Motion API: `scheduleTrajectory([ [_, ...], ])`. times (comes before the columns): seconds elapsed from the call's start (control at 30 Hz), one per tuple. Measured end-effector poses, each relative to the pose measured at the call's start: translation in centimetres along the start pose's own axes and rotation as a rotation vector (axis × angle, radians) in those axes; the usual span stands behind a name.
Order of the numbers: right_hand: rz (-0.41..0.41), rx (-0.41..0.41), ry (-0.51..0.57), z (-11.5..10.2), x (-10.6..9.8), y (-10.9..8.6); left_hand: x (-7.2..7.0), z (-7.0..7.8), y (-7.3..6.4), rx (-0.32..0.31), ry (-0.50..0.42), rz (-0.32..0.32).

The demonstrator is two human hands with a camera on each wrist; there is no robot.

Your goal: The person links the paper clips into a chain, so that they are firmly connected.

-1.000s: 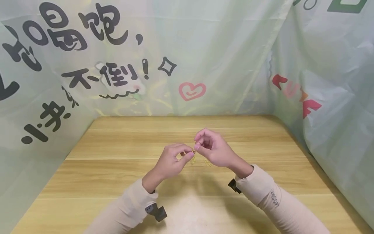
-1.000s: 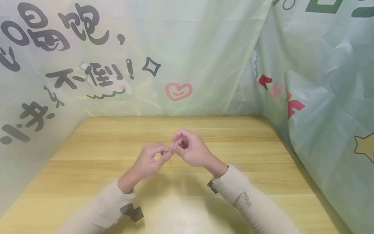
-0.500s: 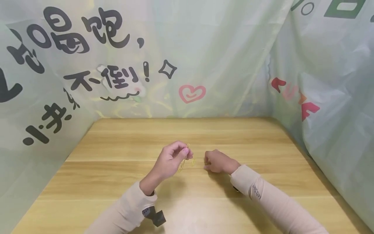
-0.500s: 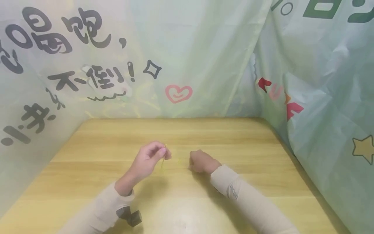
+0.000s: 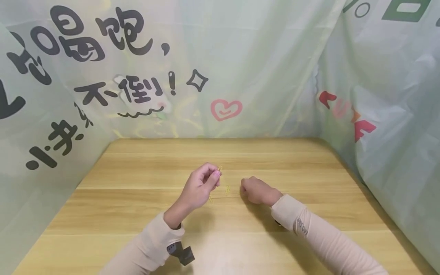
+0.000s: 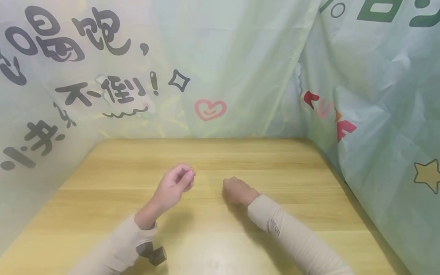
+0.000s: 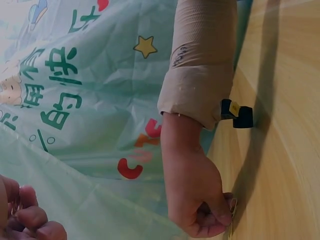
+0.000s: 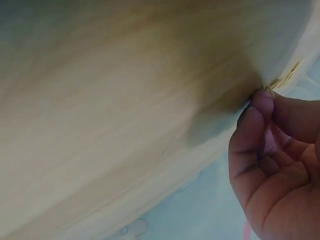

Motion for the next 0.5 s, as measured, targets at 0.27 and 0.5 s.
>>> scheduleTrajectory([
  [0.27, 0.171, -0.044, 0.502, -1.1, -3.7, -0.7, 0.0, -0.1, 0.0, 0.007, 0.071, 0.007],
  [0.5, 0.285, -0.111, 0.914, -4.0, -7.3, -2.1, 0.1, -0.1, 0.1, 0.011, 0.094, 0.009],
])
Point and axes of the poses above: each hand's wrist, its own y-axis towards the middle knuckle, its own x-axis out of the palm, z = x × y, the point moved 3 cm from there along y, towards the middle knuckle, and after that the axes turned 1 degree about -y, right-handed, at the moved point
